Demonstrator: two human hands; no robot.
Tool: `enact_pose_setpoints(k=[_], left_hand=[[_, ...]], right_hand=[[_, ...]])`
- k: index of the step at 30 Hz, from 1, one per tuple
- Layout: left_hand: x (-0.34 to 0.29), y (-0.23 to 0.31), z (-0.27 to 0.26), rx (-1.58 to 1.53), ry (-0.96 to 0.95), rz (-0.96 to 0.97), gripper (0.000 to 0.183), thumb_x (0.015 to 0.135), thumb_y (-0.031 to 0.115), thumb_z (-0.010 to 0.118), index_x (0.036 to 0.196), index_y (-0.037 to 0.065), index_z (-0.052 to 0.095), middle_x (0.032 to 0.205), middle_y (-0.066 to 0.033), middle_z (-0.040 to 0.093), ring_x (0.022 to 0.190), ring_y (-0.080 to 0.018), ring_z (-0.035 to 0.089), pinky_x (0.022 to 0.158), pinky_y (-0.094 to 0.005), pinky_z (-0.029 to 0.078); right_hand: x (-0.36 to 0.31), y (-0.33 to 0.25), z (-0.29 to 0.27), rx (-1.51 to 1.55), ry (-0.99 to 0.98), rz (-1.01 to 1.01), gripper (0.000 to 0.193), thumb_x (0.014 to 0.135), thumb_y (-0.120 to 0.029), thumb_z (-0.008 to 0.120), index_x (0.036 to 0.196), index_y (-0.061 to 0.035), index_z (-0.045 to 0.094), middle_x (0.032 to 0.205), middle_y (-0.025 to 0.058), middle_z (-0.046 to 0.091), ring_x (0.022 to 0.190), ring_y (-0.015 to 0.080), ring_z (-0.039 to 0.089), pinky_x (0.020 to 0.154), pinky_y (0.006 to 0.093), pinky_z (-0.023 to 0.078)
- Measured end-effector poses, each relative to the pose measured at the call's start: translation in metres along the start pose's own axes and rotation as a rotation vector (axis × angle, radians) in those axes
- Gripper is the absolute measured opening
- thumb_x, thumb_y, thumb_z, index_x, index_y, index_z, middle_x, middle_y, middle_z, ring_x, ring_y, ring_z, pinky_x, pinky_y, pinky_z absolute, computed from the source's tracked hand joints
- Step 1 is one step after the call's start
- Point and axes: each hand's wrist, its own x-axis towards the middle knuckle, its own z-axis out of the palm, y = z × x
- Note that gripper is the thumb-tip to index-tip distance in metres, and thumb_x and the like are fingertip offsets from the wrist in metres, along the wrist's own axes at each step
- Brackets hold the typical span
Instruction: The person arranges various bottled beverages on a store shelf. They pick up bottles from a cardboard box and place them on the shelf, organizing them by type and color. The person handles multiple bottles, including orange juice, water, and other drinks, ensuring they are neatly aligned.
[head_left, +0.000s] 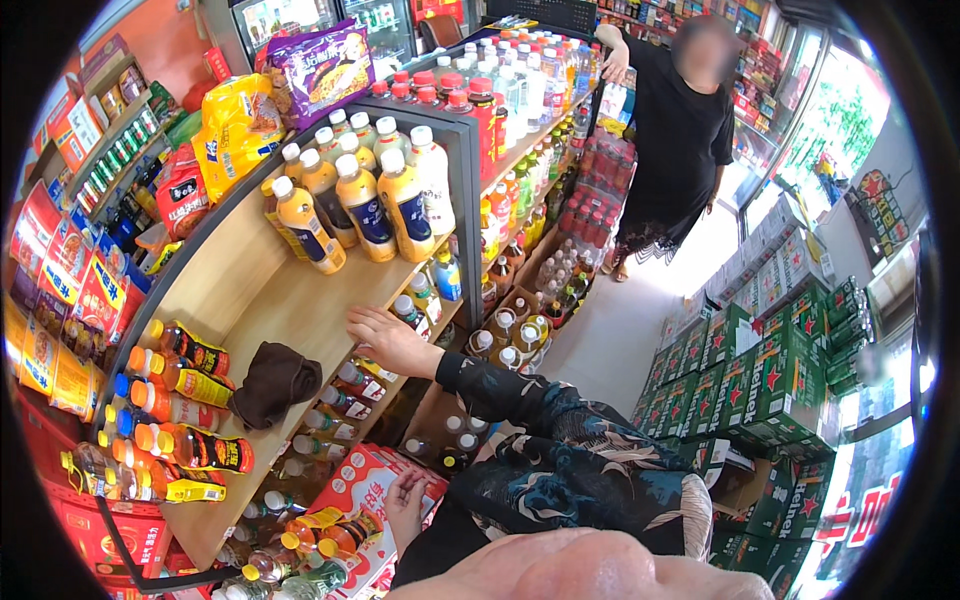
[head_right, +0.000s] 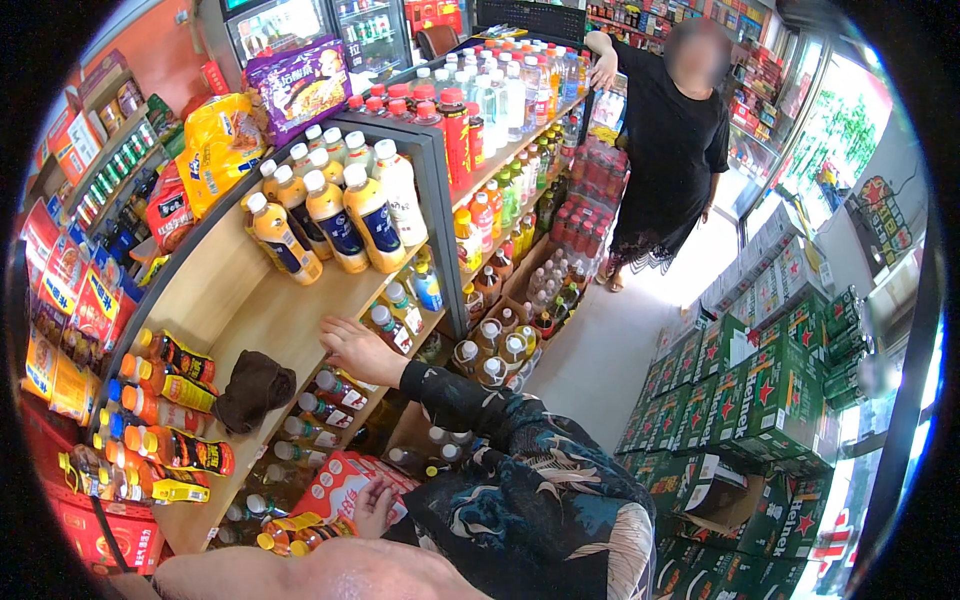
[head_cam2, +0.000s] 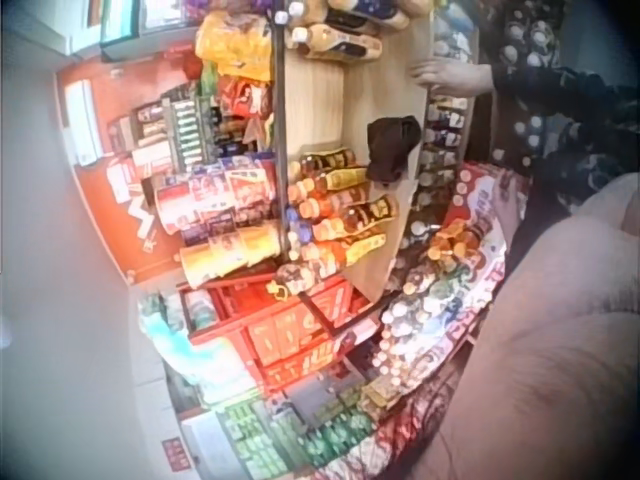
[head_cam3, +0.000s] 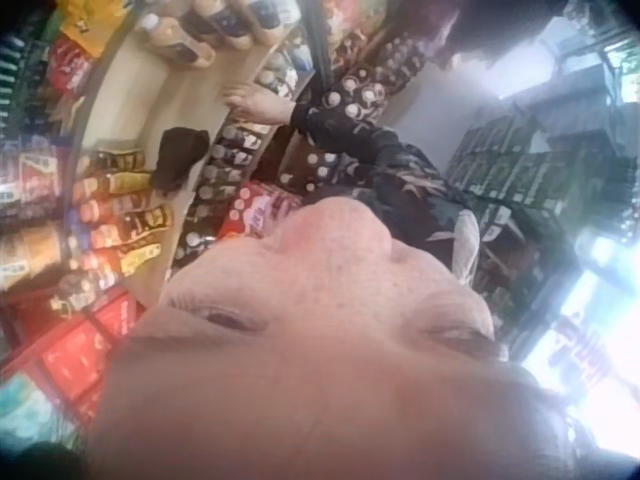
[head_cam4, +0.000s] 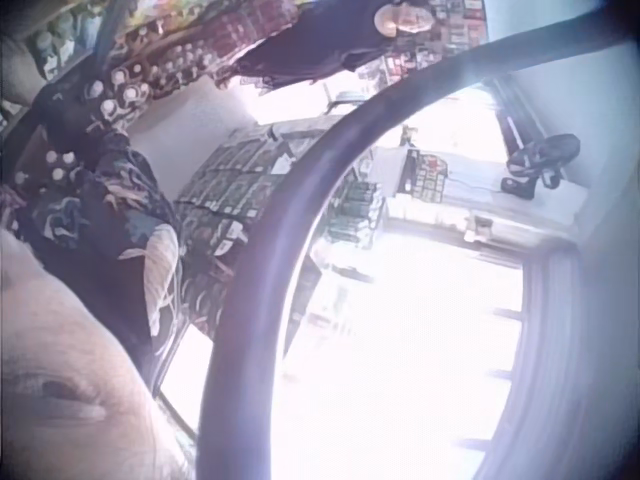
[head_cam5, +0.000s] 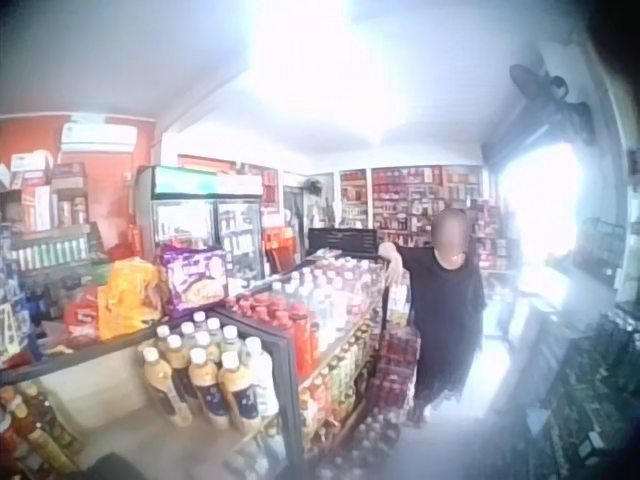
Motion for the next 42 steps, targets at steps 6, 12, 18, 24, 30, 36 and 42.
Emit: enact_pose_setpoints(k=[6, 12, 18, 24, 30, 36, 42], left_hand=[[-0.01, -0.007, -0.003, 0.024, 0.095, -0.02, 0.035, 0.092, -0.001, 0.061, 0.126, -0.005, 0.053, 0.116, -0.015, 0.064, 0.107, -0.019, 0.063, 0.095, -0.0285, 0.051], [-0.026, -0.032, -0.035, 0.249, 0.202, 0.05, 0.034, 0.091, 0.004, 0.065, 0.123, -0.002, 0.056, 0.113, -0.0123, 0.065, 0.101, -0.0183, 0.063, 0.091, -0.0293, 0.051], [-0.065, -0.006, -0.016, 0.09, 0.339, 0.205, 0.034, 0.096, 0.014, 0.063, 0.126, 0.0, 0.056, 0.112, -0.0083, 0.067, 0.102, -0.0143, 0.064, 0.09, -0.0284, 0.051], [-0.119, -0.026, -0.017, 0.029, 0.682, 0.018, 0.022, 0.094, 0.015, 0.066, 0.11, 0.002, 0.062, 0.107, -0.0044, 0.068, 0.091, -0.0092, 0.064, 0.079, -0.0229, 0.053], [-0.148, -0.073, -0.031, -0.076, 1.027, 0.241, 0.017, 0.092, 0.014, 0.068, 0.097, -0.001, 0.065, 0.089, -0.003, 0.067, 0.081, -0.007, 0.061, 0.073, -0.0234, 0.05], [-0.147, -0.055, -0.05, -0.055, 0.984, 0.316, 0.025, 0.093, 0.008, 0.065, 0.115, -0.001, 0.058, 0.104, -0.0058, 0.065, 0.096, -0.0101, 0.061, 0.083, -0.0253, 0.05], [-0.116, -0.024, -0.077, 0.012, 0.941, 0.413, 0.052, 0.094, 0.004, 0.061, 0.141, 0.004, 0.039, 0.128, -0.0105, 0.055, 0.117, -0.0187, 0.055, 0.098, -0.0315, 0.048]], right_hand=[[0.004, -0.001, -0.004, -0.02, 0.013, -0.007, 0.046, 0.082, -0.016, 0.072, 0.122, -0.0016, 0.053, 0.139, 0.0175, 0.05, 0.135, 0.0342, 0.042, 0.113, 0.0449, 0.033], [0.002, 0.008, 0.025, -0.022, -0.118, 0.009, 0.057, 0.081, -0.009, 0.066, 0.134, 0.0001, 0.046, 0.14, 0.0224, 0.045, 0.134, 0.0387, 0.04, 0.113, 0.0485, 0.03], [0.004, -0.002, 0.004, 0.013, -0.047, -0.071, 0.044, 0.08, -0.004, 0.07, 0.121, 0.0024, 0.057, 0.129, 0.0246, 0.056, 0.122, 0.0418, 0.051, 0.103, 0.0472, 0.041], [0.005, 0.001, -0.005, -0.04, -0.157, -0.143, 0.051, 0.086, -0.011, 0.069, 0.132, 0.0029, 0.049, 0.14, 0.0268, 0.047, 0.132, 0.0422, 0.042, 0.11, 0.0488, 0.032], [0.001, -0.059, -0.023, 0.224, -0.273, 0.12, 0.039, 0.093, -0.006, 0.064, 0.13, -0.0002, 0.054, 0.127, 0.0178, 0.06, 0.112, 0.0257, 0.061, 0.093, 0.0345, 0.049], [-0.033, -0.154, 0.003, 0.632, -0.945, 0.053, 0.044, 0.092, -0.006, 0.064, 0.135, -0.0059, 0.054, 0.134, 0.0128, 0.055, 0.118, 0.0202, 0.058, 0.094, 0.0343, 0.051], [-0.066, -0.203, 0.06, 0.692, -1.042, -0.253, 0.086, 0.078, -0.021, 0.081, 0.144, 0.003, 0.03, 0.141, 0.0248, 0.043, 0.131, 0.0352, 0.046, 0.108, 0.0389, 0.039]])
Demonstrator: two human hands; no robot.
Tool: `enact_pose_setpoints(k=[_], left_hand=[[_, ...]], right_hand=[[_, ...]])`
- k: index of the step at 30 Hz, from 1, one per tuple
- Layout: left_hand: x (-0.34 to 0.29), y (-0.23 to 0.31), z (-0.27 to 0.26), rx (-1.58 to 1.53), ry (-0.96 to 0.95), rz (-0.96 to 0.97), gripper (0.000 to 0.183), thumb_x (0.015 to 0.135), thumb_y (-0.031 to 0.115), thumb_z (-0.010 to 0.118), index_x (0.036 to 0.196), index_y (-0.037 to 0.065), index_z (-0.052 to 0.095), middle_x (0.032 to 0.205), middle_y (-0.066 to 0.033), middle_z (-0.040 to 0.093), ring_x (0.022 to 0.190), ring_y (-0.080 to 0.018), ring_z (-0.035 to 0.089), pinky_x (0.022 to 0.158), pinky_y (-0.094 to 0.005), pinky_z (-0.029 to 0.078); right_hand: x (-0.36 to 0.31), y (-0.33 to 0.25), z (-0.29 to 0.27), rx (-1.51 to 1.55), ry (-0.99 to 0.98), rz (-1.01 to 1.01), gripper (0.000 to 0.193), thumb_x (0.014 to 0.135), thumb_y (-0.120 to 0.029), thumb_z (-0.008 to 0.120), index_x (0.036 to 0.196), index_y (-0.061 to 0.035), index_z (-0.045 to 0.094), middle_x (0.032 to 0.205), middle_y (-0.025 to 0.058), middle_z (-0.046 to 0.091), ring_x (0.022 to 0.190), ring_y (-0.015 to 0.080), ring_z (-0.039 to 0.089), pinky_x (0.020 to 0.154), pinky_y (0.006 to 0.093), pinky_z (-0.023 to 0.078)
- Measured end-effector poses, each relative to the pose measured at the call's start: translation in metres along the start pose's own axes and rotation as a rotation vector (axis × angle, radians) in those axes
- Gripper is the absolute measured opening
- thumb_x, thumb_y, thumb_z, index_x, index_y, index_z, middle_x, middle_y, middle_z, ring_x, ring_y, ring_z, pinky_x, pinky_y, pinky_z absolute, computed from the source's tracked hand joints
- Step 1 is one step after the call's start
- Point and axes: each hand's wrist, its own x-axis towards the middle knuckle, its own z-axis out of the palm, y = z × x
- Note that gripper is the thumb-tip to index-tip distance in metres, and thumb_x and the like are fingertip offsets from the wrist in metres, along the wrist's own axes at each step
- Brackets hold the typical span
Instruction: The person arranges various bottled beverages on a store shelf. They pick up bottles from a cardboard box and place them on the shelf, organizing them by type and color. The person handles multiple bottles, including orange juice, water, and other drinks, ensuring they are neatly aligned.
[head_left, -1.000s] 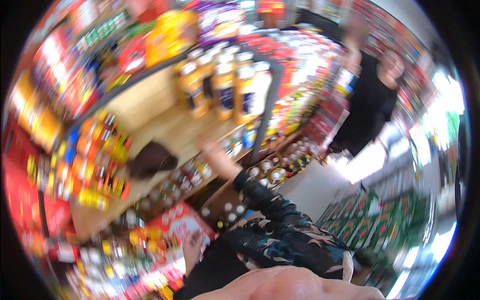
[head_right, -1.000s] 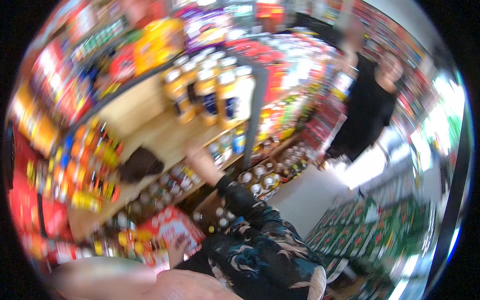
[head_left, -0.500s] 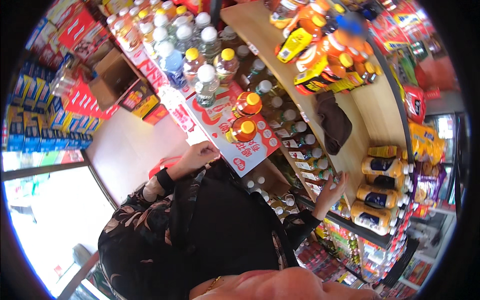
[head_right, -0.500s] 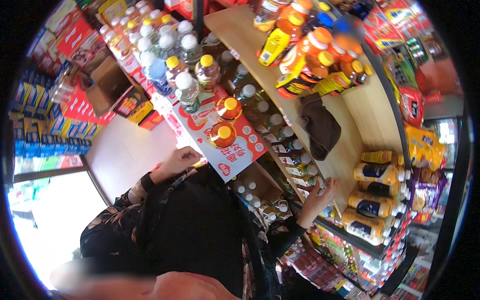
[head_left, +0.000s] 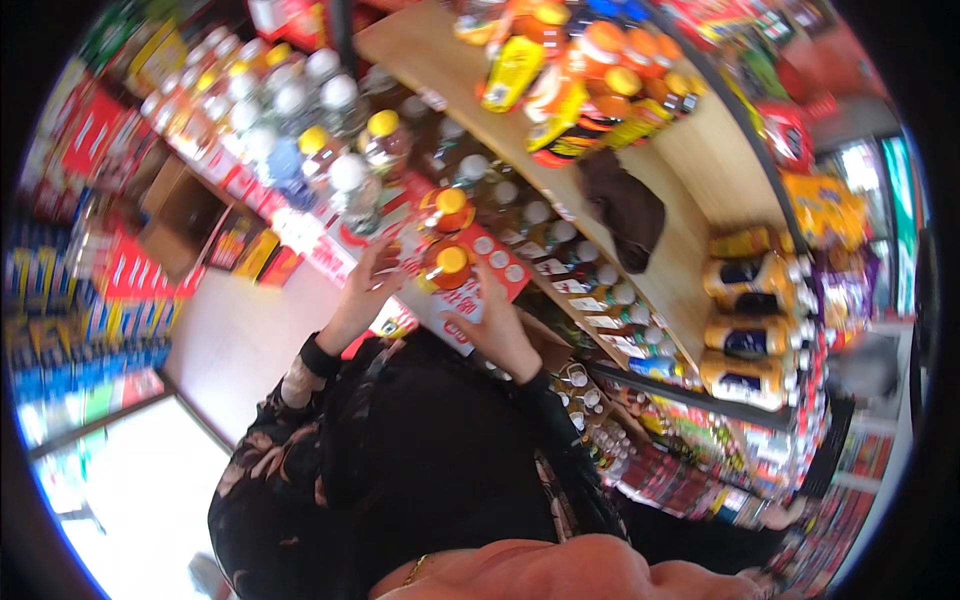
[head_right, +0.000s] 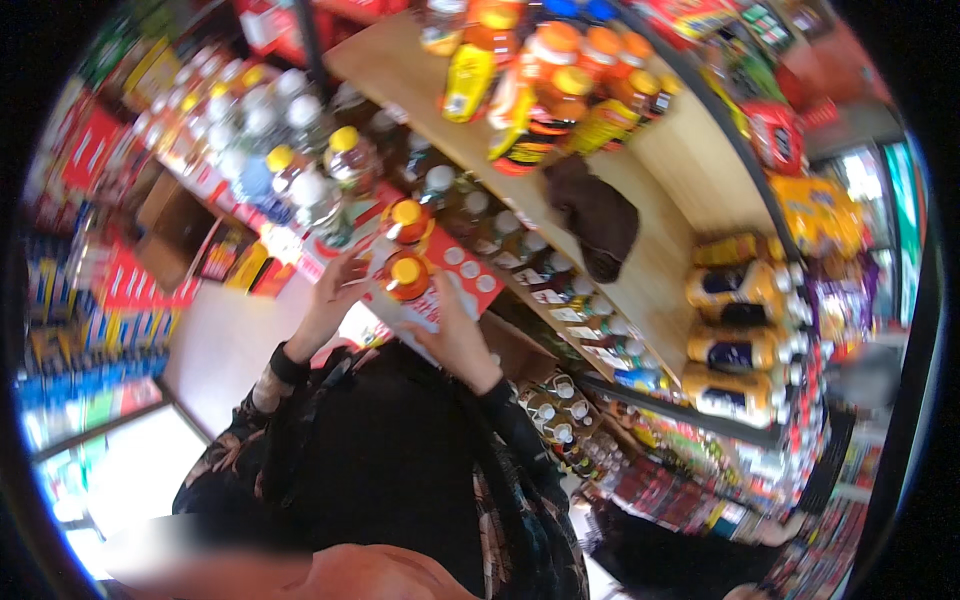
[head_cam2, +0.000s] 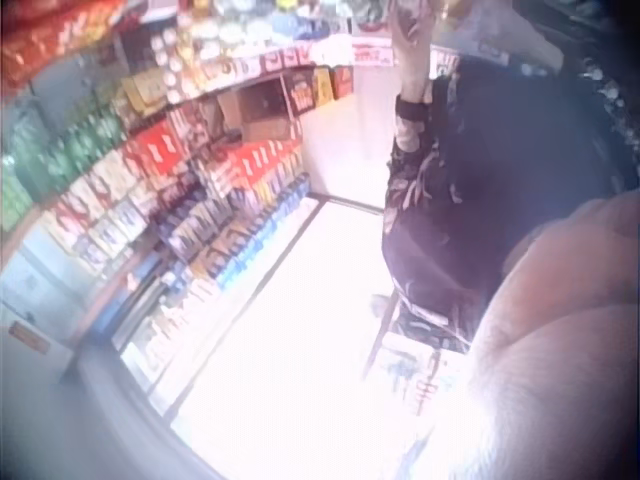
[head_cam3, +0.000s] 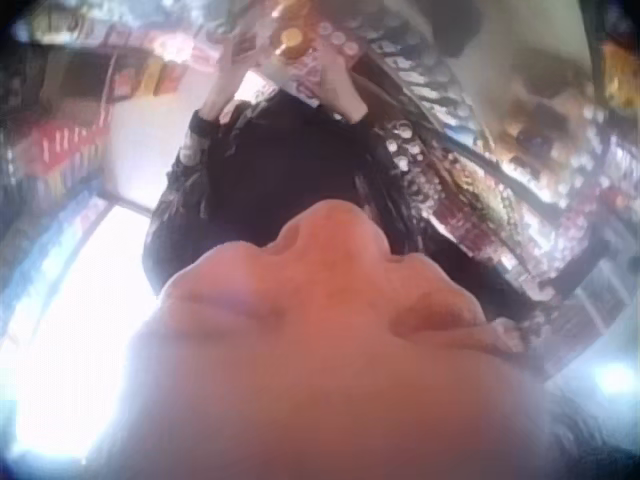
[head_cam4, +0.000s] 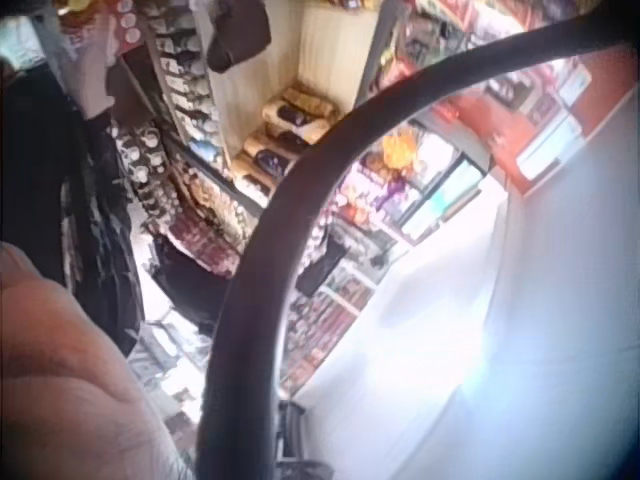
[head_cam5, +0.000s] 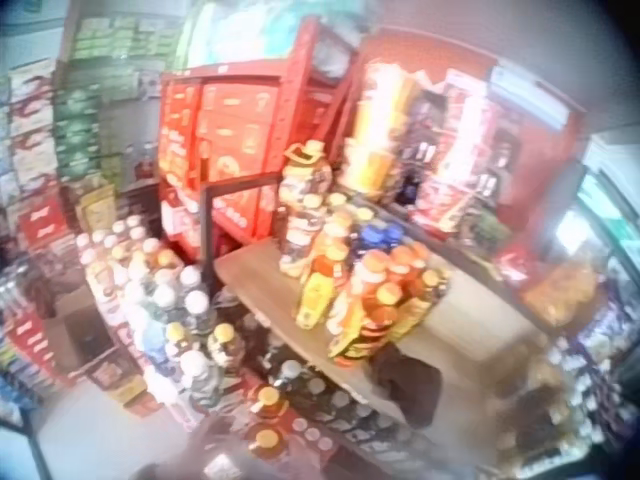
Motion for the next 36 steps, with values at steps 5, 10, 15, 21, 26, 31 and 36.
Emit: enact_pose_setpoints(k=[5, 10, 15, 21, 26, 31, 36], left_hand=[[0.047, 0.006, 0.015, -0.021, -0.004, 0.167, 0.065, 0.09, -0.003, 0.061, 0.148, 0.004, 0.031, 0.144, -0.0148, 0.043, 0.134, -0.0242, 0.044, 0.109, -0.0352, 0.04], [0.082, 0.002, 0.011, 0.032, -0.053, 0.28, 0.084, 0.082, -0.006, 0.07, 0.151, 0.005, 0.024, 0.152, -0.0132, 0.033, 0.139, -0.0257, 0.038, 0.113, -0.0369, 0.036], [0.096, -0.009, 0.018, 0.051, -0.141, 0.27, 0.098, 0.075, 0.005, 0.081, 0.151, 0.002, 0.019, 0.149, -0.0168, 0.034, 0.137, -0.025, 0.039, 0.112, -0.0387, 0.035], [0.095, -0.016, 0.022, 0.115, -0.12, 0.246, 0.063, 0.079, 0.012, 0.079, 0.132, 0.0, 0.046, 0.123, -0.0144, 0.058, 0.114, -0.0253, 0.058, 0.099, -0.0363, 0.044], [0.099, -0.016, 0.023, 0.198, -0.109, 0.255, 0.058, 0.079, 0.011, 0.077, 0.128, 0.0, 0.049, 0.117, -0.0142, 0.059, 0.107, -0.0255, 0.061, 0.093, -0.0362, 0.047], [0.098, -0.004, 0.024, 0.049, -0.18, 0.201, 0.051, 0.08, 0.004, 0.073, 0.123, -0.001, 0.046, 0.111, -0.0117, 0.063, 0.102, -0.0217, 0.063, 0.09, -0.0335, 0.049], [0.102, -0.016, 0.019, 0.059, -0.206, 0.201, 0.065, 0.081, -0.003, 0.072, 0.135, 0.0, 0.035, 0.121, -0.0136, 0.059, 0.108, -0.0217, 0.063, 0.093, -0.0326, 0.05]], right_hand=[[0.027, 0.005, 0.022, 0.249, 0.09, 0.086, 0.092, 0.075, -0.027, 0.085, 0.141, 0.0015, 0.026, 0.132, 0.0264, 0.049, 0.126, 0.0362, 0.052, 0.103, 0.0407, 0.044], [0.033, 0.009, 0.022, 0.173, -0.016, 0.234, 0.085, 0.077, -0.03, 0.082, 0.137, -0.0033, 0.028, 0.113, 0.0253, 0.062, 0.112, 0.041, 0.061, 0.092, 0.0392, 0.05], [-0.004, -0.011, -0.021, 0.209, 0.129, 0.241, 0.085, 0.071, -0.037, 0.084, 0.134, -0.0017, 0.039, 0.109, 0.0258, 0.065, 0.101, 0.0383, 0.066, 0.086, 0.04, 0.052], [-0.045, -0.062, -0.153, -0.058, 0.487, 0.195, 0.072, 0.073, -0.025, 0.087, 0.129, -0.003, 0.047, 0.114, 0.0116, 0.065, 0.107, 0.0177, 0.062, 0.096, 0.0329, 0.048], [-0.017, 0.0, -0.255, -0.219, 0.963, 0.097, 0.073, 0.072, -0.027, 0.086, 0.126, -0.0033, 0.042, 0.103, 0.0189, 0.068, 0.097, 0.0278, 0.069, 0.081, 0.038, 0.054], [0.017, 0.084, -0.322, -0.446, 1.134, 0.225, 0.077, 0.074, -0.037, 0.084, 0.121, 0.0018, 0.037, 0.102, 0.0251, 0.066, 0.096, 0.0403, 0.066, 0.079, 0.042, 0.054], [0.036, 0.112, -0.352, -0.36, 1.23, 0.393, 0.073, 0.077, -0.038, 0.082, 0.115, 0.0031, 0.034, 0.11, 0.0311, 0.062, 0.1, 0.0461, 0.063, 0.082, 0.0451, 0.052]])
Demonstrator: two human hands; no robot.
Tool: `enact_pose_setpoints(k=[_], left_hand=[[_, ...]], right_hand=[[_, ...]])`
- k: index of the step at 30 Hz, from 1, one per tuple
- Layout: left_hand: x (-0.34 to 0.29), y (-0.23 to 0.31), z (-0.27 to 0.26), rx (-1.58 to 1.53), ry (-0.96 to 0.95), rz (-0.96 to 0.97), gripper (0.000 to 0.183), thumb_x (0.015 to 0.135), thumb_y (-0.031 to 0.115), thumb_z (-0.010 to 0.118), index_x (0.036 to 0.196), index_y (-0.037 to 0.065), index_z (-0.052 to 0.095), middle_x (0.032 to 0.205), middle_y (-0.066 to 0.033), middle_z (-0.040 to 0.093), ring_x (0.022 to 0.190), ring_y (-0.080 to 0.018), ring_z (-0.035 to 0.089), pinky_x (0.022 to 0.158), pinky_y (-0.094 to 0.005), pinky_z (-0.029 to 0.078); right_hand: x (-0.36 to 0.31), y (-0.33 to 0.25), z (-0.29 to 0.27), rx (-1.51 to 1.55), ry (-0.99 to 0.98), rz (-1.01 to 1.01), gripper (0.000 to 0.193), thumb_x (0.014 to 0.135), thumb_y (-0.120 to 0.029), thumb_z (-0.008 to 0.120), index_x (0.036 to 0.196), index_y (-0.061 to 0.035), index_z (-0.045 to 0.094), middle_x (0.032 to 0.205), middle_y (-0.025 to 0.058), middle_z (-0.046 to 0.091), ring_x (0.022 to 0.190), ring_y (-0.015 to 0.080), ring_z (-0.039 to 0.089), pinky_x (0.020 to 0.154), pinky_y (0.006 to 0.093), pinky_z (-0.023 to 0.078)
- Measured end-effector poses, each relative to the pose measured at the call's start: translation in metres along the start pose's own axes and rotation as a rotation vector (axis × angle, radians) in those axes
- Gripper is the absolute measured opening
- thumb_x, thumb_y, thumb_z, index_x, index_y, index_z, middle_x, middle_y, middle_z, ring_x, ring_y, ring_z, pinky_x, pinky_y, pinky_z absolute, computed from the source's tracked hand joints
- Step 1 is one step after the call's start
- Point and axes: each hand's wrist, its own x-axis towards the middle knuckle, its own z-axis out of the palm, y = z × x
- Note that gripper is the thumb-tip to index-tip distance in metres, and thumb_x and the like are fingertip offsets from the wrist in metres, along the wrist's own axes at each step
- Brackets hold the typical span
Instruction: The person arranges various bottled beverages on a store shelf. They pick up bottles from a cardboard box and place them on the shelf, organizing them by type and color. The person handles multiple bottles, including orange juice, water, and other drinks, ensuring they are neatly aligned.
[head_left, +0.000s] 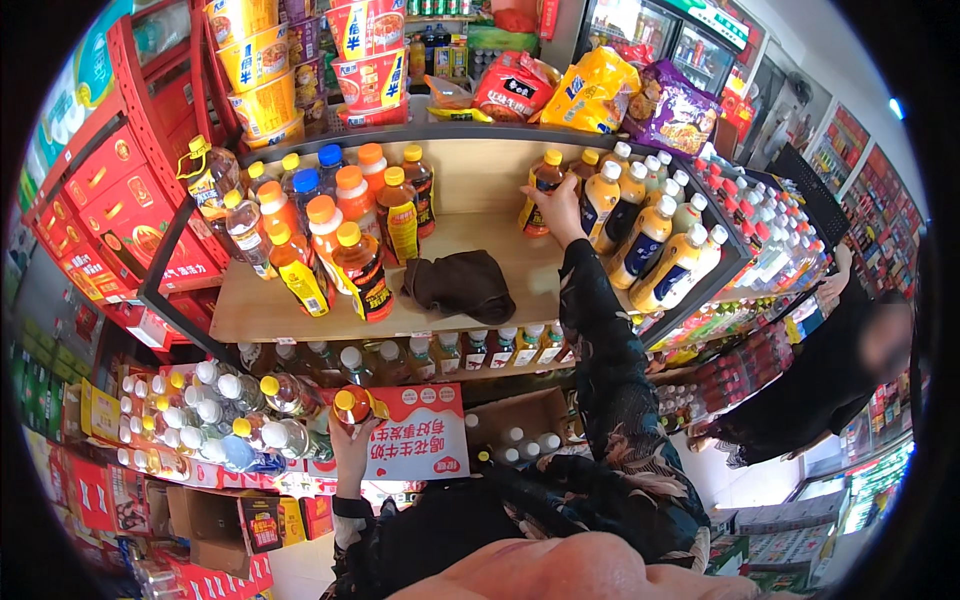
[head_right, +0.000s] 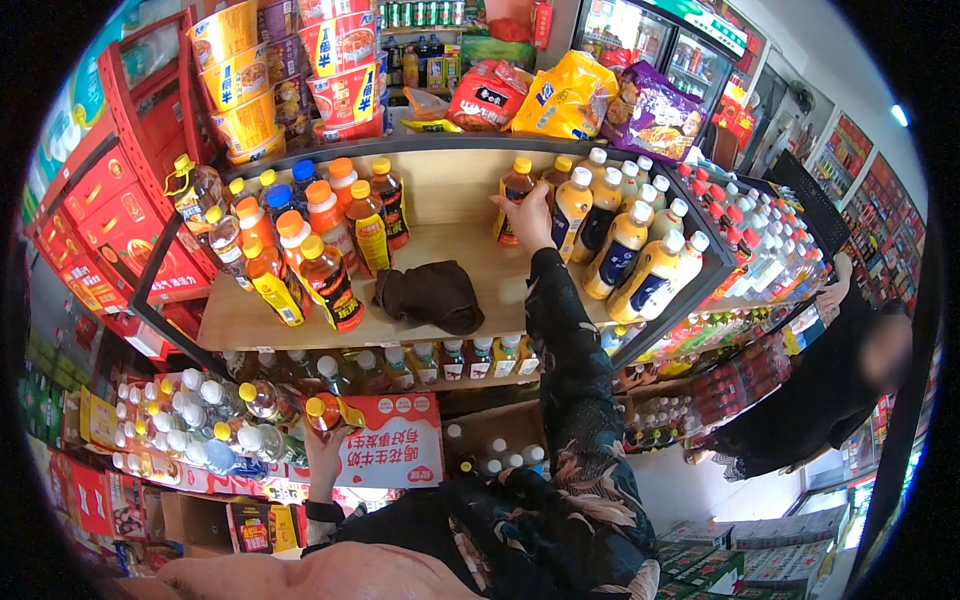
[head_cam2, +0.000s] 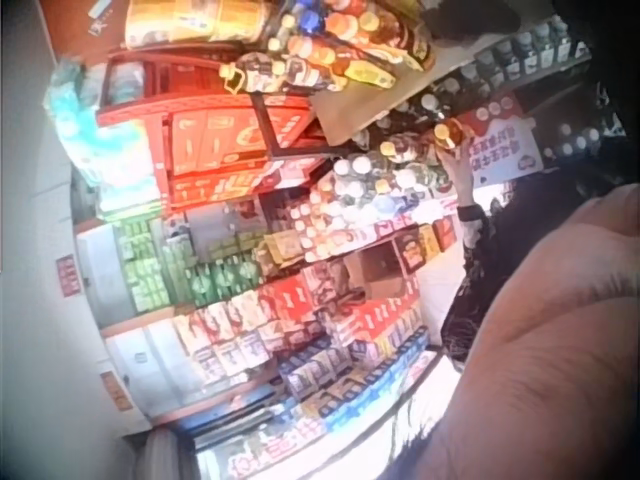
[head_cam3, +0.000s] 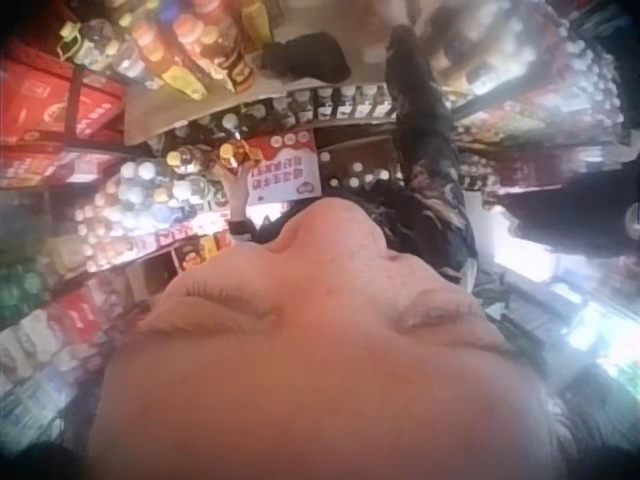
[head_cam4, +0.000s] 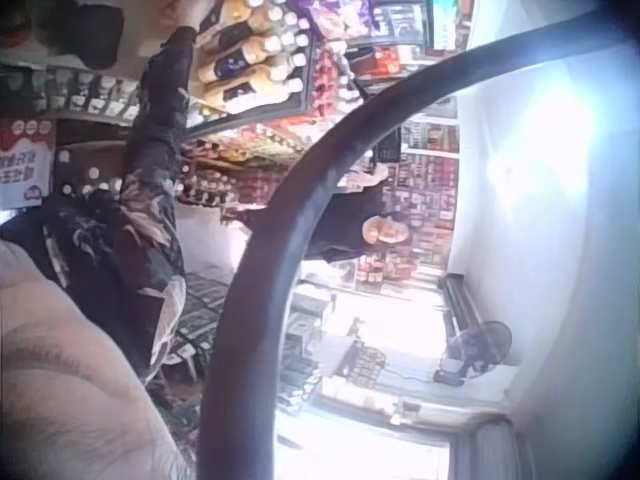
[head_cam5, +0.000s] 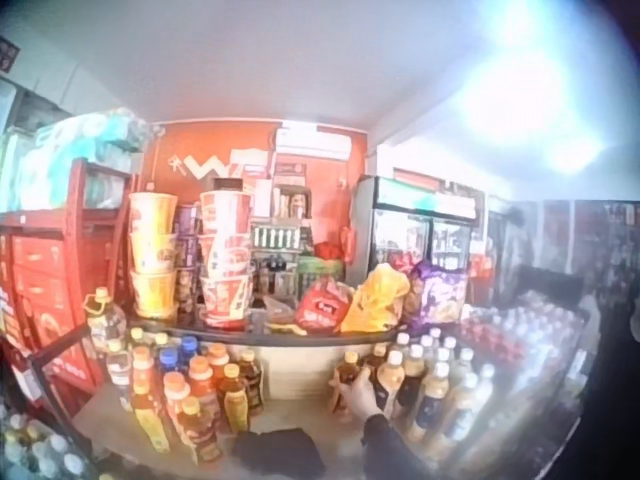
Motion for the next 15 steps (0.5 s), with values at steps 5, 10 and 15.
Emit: enact_pose_setpoints(k=[5, 10, 15], left_hand=[[-0.003, 0.001, 0.002, -0.019, 0.017, -0.041, 0.066, 0.084, -0.003, 0.07, 0.138, 0.001, 0.033, 0.126, -0.0141, 0.057, 0.11, -0.0214, 0.062, 0.094, -0.0331, 0.051], [-0.006, -0.002, 0.001, 0.015, 0.017, -0.03, 0.067, 0.083, -0.003, 0.07, 0.138, 0.001, 0.032, 0.124, -0.0138, 0.057, 0.11, -0.0213, 0.062, 0.094, -0.0321, 0.051], [-0.006, 0.016, 0.006, -0.06, 0.021, -0.1, 0.067, 0.081, 0.002, 0.074, 0.135, -0.001, 0.036, 0.127, -0.0138, 0.054, 0.113, -0.0216, 0.059, 0.097, -0.0327, 0.048]], right_hand=[[-0.023, 0.0, 0.005, -0.074, 0.194, -0.207, 0.083, 0.078, -0.028, 0.081, 0.133, 0.0064, 0.03, 0.107, 0.0279, 0.058, 0.099, 0.0461, 0.06, 0.083, 0.0476, 0.051], [-0.072, -0.011, 0.005, -0.182, -0.025, -0.341, 0.052, 0.082, -0.016, 0.071, 0.128, -0.0074, 0.047, 0.107, 0.0209, 0.053, 0.1, 0.0425, 0.057, 0.079, 0.0475, 0.052], [-0.041, 0.022, 0.015, -0.429, -0.198, -0.341, 0.053, 0.086, -0.019, 0.065, 0.135, -0.0131, 0.048, 0.109, 0.0198, 0.06, 0.101, 0.0369, 0.062, 0.077, 0.0464, 0.053]])
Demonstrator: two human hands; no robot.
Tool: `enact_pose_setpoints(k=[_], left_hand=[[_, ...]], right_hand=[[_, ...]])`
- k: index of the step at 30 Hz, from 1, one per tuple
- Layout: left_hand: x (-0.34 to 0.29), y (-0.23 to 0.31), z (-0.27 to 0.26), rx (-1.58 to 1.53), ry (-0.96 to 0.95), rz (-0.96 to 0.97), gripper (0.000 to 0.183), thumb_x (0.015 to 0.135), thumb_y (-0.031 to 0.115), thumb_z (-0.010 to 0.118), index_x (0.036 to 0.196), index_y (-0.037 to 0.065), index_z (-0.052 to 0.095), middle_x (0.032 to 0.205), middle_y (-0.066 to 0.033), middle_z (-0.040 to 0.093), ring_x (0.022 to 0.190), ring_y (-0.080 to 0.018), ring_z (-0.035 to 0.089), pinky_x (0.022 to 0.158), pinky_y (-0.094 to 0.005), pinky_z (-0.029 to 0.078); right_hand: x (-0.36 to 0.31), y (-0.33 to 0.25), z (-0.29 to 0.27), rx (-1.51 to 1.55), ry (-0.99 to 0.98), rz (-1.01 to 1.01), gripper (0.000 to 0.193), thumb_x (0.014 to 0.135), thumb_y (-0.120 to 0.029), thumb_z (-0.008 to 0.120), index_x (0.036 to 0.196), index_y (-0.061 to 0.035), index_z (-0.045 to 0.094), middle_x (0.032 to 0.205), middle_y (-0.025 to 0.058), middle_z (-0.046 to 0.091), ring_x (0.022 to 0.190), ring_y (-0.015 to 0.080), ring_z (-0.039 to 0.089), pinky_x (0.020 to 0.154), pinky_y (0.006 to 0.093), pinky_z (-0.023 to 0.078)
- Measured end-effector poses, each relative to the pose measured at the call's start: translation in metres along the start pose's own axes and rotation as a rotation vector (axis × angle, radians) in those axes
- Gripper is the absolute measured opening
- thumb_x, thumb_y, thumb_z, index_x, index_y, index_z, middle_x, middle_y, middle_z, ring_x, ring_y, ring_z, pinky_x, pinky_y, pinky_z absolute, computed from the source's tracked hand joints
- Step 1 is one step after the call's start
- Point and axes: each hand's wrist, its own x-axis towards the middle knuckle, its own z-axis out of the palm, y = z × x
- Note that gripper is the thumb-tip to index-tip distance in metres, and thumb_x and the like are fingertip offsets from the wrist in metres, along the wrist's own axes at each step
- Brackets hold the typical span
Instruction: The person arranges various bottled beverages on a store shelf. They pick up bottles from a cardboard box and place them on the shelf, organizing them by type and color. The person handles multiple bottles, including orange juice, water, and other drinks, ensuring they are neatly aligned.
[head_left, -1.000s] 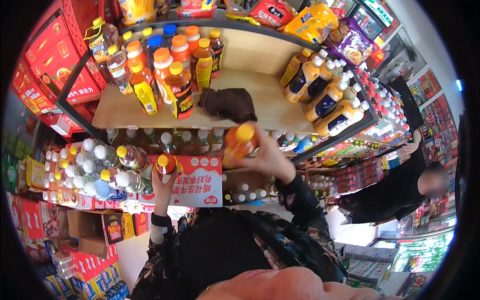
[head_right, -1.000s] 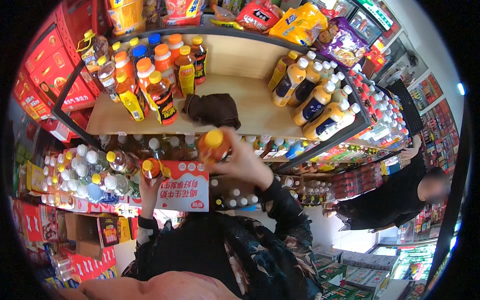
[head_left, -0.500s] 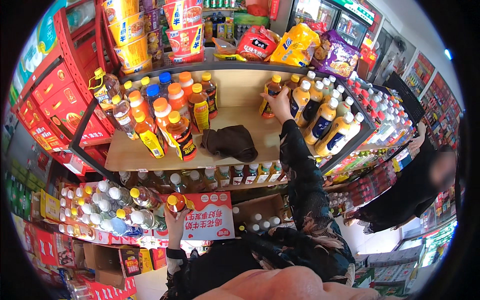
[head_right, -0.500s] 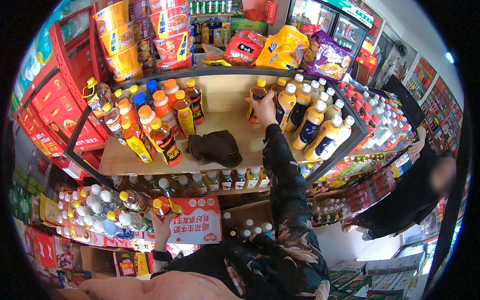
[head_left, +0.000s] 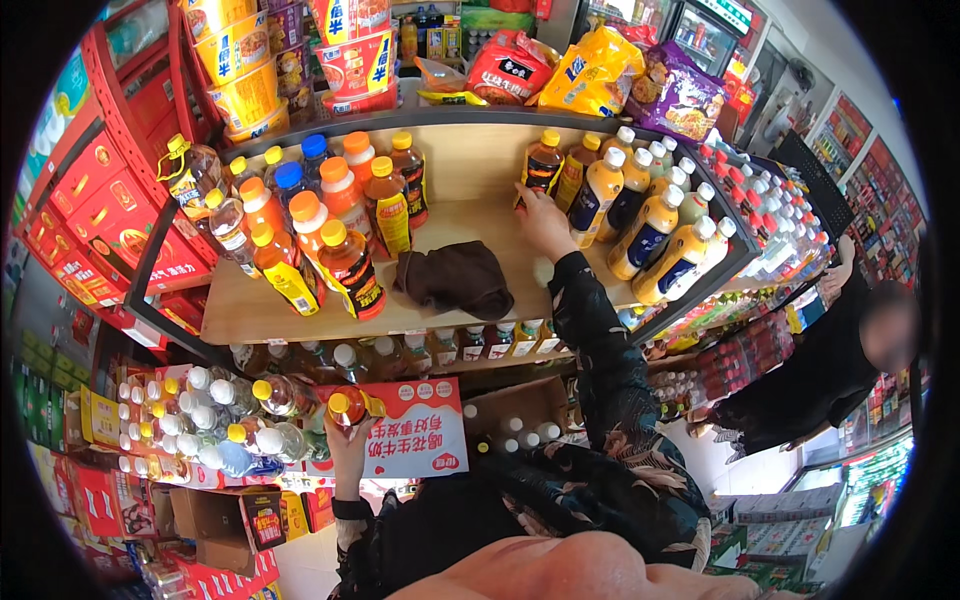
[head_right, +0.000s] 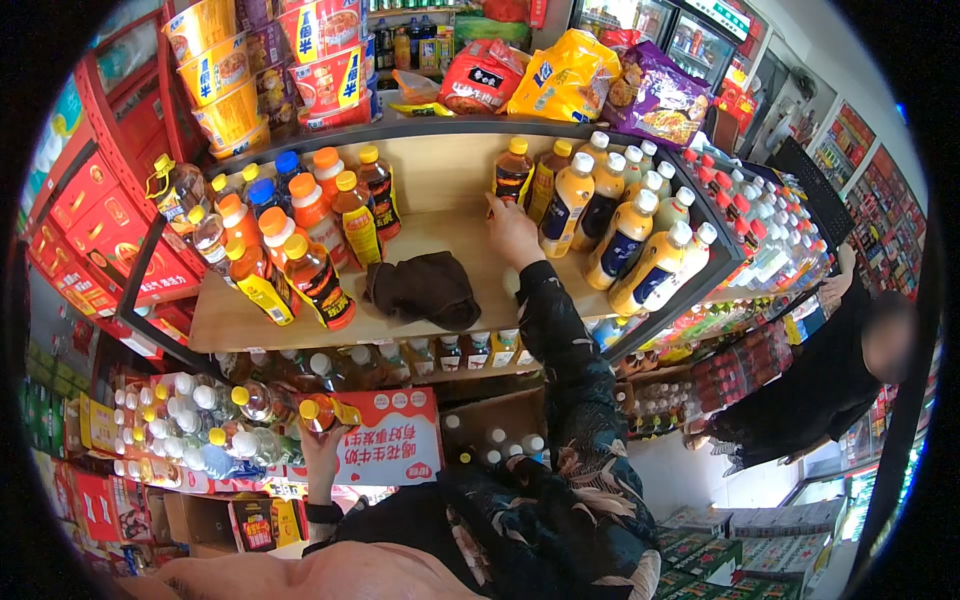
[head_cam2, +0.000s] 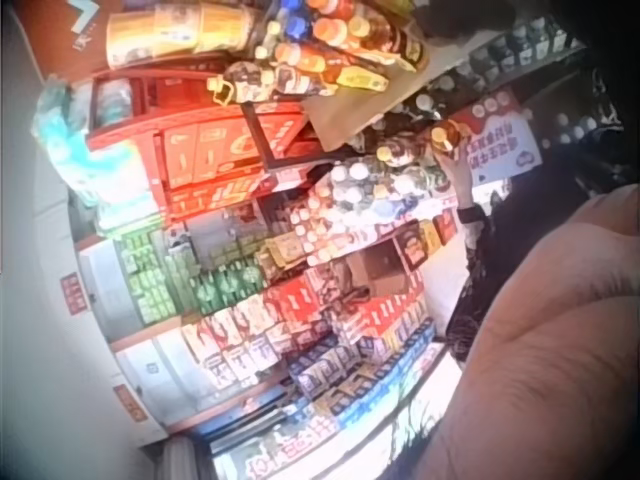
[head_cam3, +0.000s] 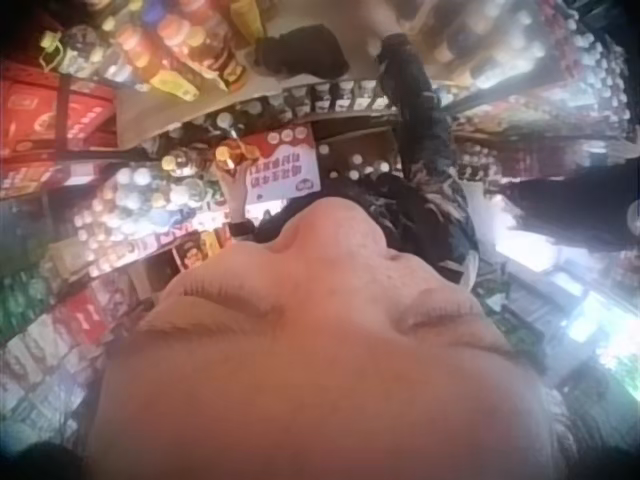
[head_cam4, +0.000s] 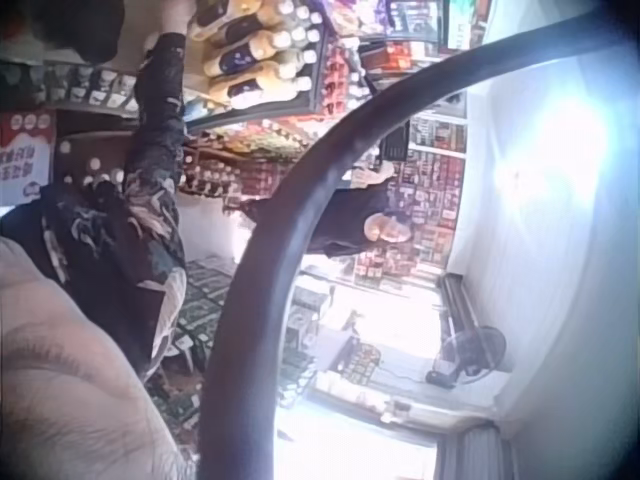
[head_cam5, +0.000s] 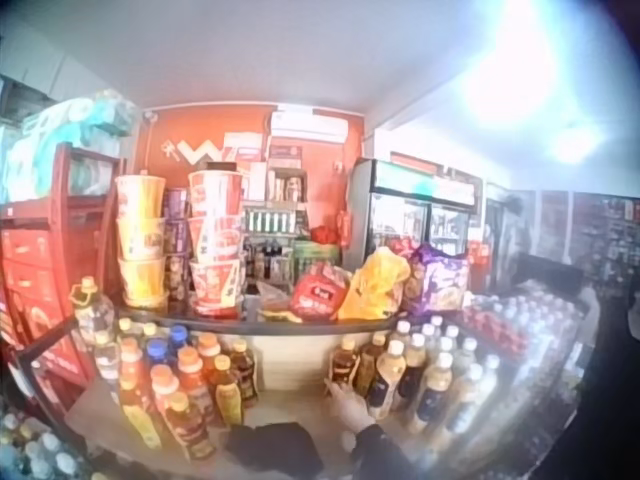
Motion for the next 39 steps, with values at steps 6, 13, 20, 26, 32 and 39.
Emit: enact_pose_setpoints(k=[6, 13, 20, 26, 32, 39], left_hand=[[-0.001, -0.008, -0.001, 0.043, 0.038, 0.077, 0.07, 0.08, 0.001, 0.076, 0.136, 0.001, 0.034, 0.129, -0.0142, 0.052, 0.117, -0.0209, 0.056, 0.1, -0.0334, 0.046], [0.004, -0.028, 0.01, -0.185, 0.055, -0.062, 0.078, 0.077, -0.009, 0.075, 0.14, 0.006, 0.031, 0.127, -0.013, 0.053, 0.111, -0.0228, 0.058, 0.096, -0.0371, 0.05], [0.022, -0.033, 0.021, -0.066, 0.06, -0.13, 0.08, 0.079, -0.006, 0.073, 0.144, 0.003, 0.028, 0.124, -0.0138, 0.057, 0.105, -0.0222, 0.06, 0.092, -0.0359, 0.051], [0.026, -0.019, 0.029, 0.016, -0.042, -0.15, 0.079, 0.078, -0.005, 0.073, 0.143, 0.003, 0.029, 0.123, -0.0138, 0.057, 0.105, -0.0224, 0.06, 0.092, -0.0361, 0.051], [0.015, -0.009, 0.04, 0.038, -0.175, -0.19, 0.078, 0.078, -0.005, 0.073, 0.143, 0.002, 0.03, 0.122, -0.0139, 0.058, 0.105, -0.0226, 0.06, 0.092, -0.0364, 0.05], [0.003, 0.001, 0.085, -0.066, -0.44, -0.23, 0.077, 0.078, -0.004, 0.073, 0.143, 0.002, 0.032, 0.121, -0.0139, 0.059, 0.105, -0.0229, 0.061, 0.092, -0.0367, 0.05]], right_hand=[[0.009, 0.013, 0.009, -0.013, 0.058, -0.071, 0.045, 0.087, -0.016, 0.059, 0.132, -0.0146, 0.053, 0.101, 0.015, 0.066, 0.094, 0.0326, 0.066, 0.076, 0.0443, 0.055], [-0.022, -0.005, -0.006, 0.049, 0.031, -0.109, 0.051, 0.083, -0.016, 0.059, 0.133, -0.01, 0.052, 0.097, 0.0154, 0.07, 0.076, 0.0327, 0.069, 0.065, 0.0443, 0.057], [-0.125, -0.02, -0.049, 0.111, -0.015, 0.015, 0.019, 0.084, -0.025, 0.064, 0.087, -0.0064, 0.061, 0.084, 0.0133, 0.062, 0.08, 0.0333, 0.065, 0.068, 0.0447, 0.054], [-0.182, -0.01, -0.03, 0.237, 0.168, -0.036, 0.018, 0.088, -0.015, 0.062, 0.1, -0.0023, 0.06, 0.113, 0.0144, 0.061, 0.105, 0.0326, 0.059, 0.087, 0.0399, 0.05], [-0.187, -0.018, -0.023, 0.284, 0.168, 0.026, 0.026, 0.091, -0.015, 0.061, 0.111, -0.0005, 0.059, 0.126, 0.0174, 0.058, 0.12, 0.0349, 0.053, 0.098, 0.0405, 0.047], [-0.187, -0.014, -0.02, 0.264, 0.138, -0.002, 0.026, 0.092, -0.016, 0.059, 0.113, -0.0003, 0.058, 0.127, 0.018, 0.057, 0.121, 0.0352, 0.052, 0.101, 0.0416, 0.044]])
